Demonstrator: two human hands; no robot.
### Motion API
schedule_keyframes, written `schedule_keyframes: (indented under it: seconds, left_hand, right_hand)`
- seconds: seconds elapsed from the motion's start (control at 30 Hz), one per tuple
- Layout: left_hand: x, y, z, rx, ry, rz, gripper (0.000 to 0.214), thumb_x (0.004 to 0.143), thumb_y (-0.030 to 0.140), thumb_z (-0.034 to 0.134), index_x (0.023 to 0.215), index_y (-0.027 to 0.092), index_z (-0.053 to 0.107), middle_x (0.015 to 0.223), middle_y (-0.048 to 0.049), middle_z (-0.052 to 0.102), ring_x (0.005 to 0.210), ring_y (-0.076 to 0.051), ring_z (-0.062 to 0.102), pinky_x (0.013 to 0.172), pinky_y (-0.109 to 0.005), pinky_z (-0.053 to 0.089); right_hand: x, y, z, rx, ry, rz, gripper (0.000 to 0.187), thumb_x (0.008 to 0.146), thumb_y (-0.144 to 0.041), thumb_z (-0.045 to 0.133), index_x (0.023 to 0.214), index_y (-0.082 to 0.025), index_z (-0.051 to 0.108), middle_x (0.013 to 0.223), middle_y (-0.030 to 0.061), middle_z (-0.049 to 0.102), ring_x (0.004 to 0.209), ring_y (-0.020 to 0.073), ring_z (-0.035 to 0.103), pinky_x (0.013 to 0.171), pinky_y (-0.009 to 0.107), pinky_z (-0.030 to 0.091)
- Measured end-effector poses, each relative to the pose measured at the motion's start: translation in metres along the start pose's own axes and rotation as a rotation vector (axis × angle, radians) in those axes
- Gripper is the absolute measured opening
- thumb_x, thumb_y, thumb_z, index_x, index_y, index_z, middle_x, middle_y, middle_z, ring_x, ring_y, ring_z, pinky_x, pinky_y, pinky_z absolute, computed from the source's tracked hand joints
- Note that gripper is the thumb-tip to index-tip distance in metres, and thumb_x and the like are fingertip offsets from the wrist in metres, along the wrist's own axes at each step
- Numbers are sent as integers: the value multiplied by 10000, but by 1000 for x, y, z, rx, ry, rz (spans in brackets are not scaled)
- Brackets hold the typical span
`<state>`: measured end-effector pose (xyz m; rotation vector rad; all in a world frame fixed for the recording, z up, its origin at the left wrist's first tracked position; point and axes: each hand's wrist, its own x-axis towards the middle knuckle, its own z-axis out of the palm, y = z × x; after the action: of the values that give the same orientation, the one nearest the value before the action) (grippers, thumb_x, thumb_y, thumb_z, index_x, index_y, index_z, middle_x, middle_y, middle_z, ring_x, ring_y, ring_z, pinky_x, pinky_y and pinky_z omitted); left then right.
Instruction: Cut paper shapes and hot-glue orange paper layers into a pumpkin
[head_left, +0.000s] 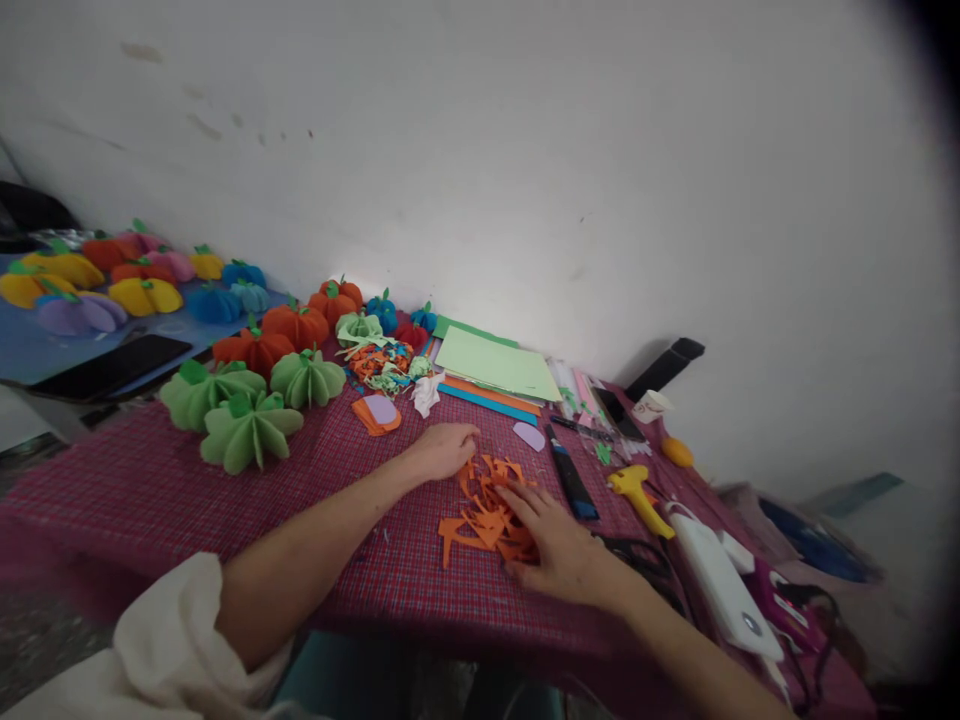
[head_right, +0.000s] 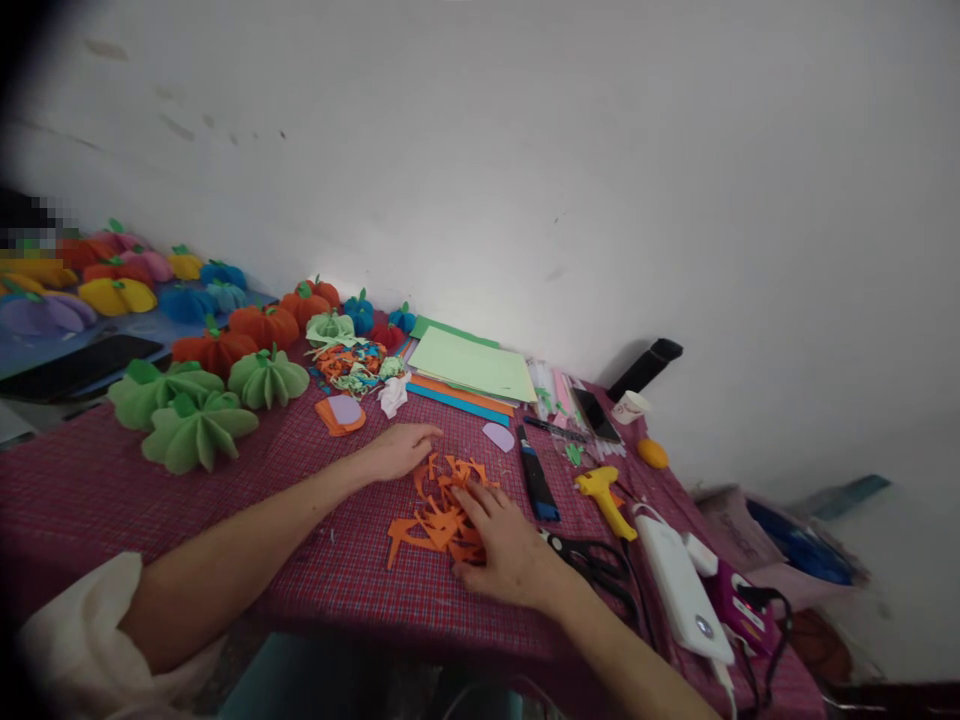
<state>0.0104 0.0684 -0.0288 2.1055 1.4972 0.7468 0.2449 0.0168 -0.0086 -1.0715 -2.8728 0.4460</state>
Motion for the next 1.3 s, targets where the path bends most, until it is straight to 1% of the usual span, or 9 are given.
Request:
schedule_keyframes:
  seconds: [0.2, 0.37, 0.47, 0.57, 0.73, 0.87, 1.0, 1.13, 1.3]
  left_hand:
    - [0, 0, 5, -65, -22, 3, 432, 853, 278, 300, 1146, 170, 598, 1199, -82, 615, 1117, -195, 548, 969, -298, 362]
    - [-2, 3, 4, -194, -52, 6, 374, 856, 325, 340, 1050, 202, 635, 1123, -57, 656, 1065, -194, 563, 928, -286, 373]
    - [-3, 5, 2, -297, -77, 9, 363, 849, 409, 379, 948, 202, 660, 1016, -52, 688, 989, -203, 584, 878, -280, 391]
    - [-3, 7, 0, -412, -92, -1, 419, 835, 499, 394, 890, 184, 664, 953, -57, 692, 945, -213, 584, 842, -285, 405]
    - [-3, 14, 4, -647, -133, -34, 540, 833, 590, 335, 969, 153, 621, 967, -67, 669, 884, -193, 595, 755, -282, 447]
    - [-7, 23, 11, -901, -197, -82, 508, 828, 586, 371, 1046, 167, 556, 895, -64, 661, 778, -161, 618, 660, -261, 469]
    - [-7, 30, 12, -1342, -105, -248, 382, 739, 488, 601, 1000, 213, 558, 819, -16, 654, 723, -142, 620, 619, -237, 471]
    - [-4, 35, 11, -1447, 15, -389, 276, 751, 422, 616, 891, 184, 595, 784, -14, 667, 666, -137, 627, 559, -217, 469]
    - [1, 32, 15, -1466, 130, -555, 196, 796, 339, 582, 777, 144, 588, 629, -17, 643, 526, -136, 607, 511, -245, 485]
  right_hand:
    - [25, -2, 13, -99, 89, -24, 578, 731, -126, 505, 1303, -99, 423, 1255, 157, 485, 1161, 242, 450, 996, 379, 374]
    - [41, 4, 20, -107, 85, 30, 363, 783, -74, 452, 1124, -135, 560, 1066, 129, 561, 936, 199, 569, 836, 331, 467]
    - [49, 9, 18, -77, 128, 60, 229, 804, -67, 437, 938, -133, 611, 924, 105, 589, 826, 186, 575, 769, 314, 466]
    - [55, 14, 9, -25, 187, 63, 218, 791, -42, 437, 876, -147, 608, 851, 71, 588, 800, 170, 564, 739, 287, 446]
    - [65, 12, -5, 81, 329, 81, 170, 808, -97, 437, 742, -170, 576, 716, 16, 551, 658, 141, 519, 620, 256, 408]
    - [82, -1, 0, 130, 467, 45, 199, 805, -98, 421, 898, -168, 582, 896, 63, 602, 803, 163, 543, 710, 280, 430]
    - [101, -13, 14, 78, 573, 96, 289, 787, -75, 395, 1017, -127, 562, 973, 118, 598, 907, 205, 527, 811, 343, 417]
    - [106, -18, 20, 12, 590, 166, 243, 777, -121, 455, 984, -142, 580, 979, 124, 597, 965, 262, 471, 860, 436, 361]
    - [101, -16, 19, 61, 587, 51, 307, 741, -214, 564, 1043, -160, 579, 1135, 91, 556, 1048, 243, 430, 908, 398, 347]
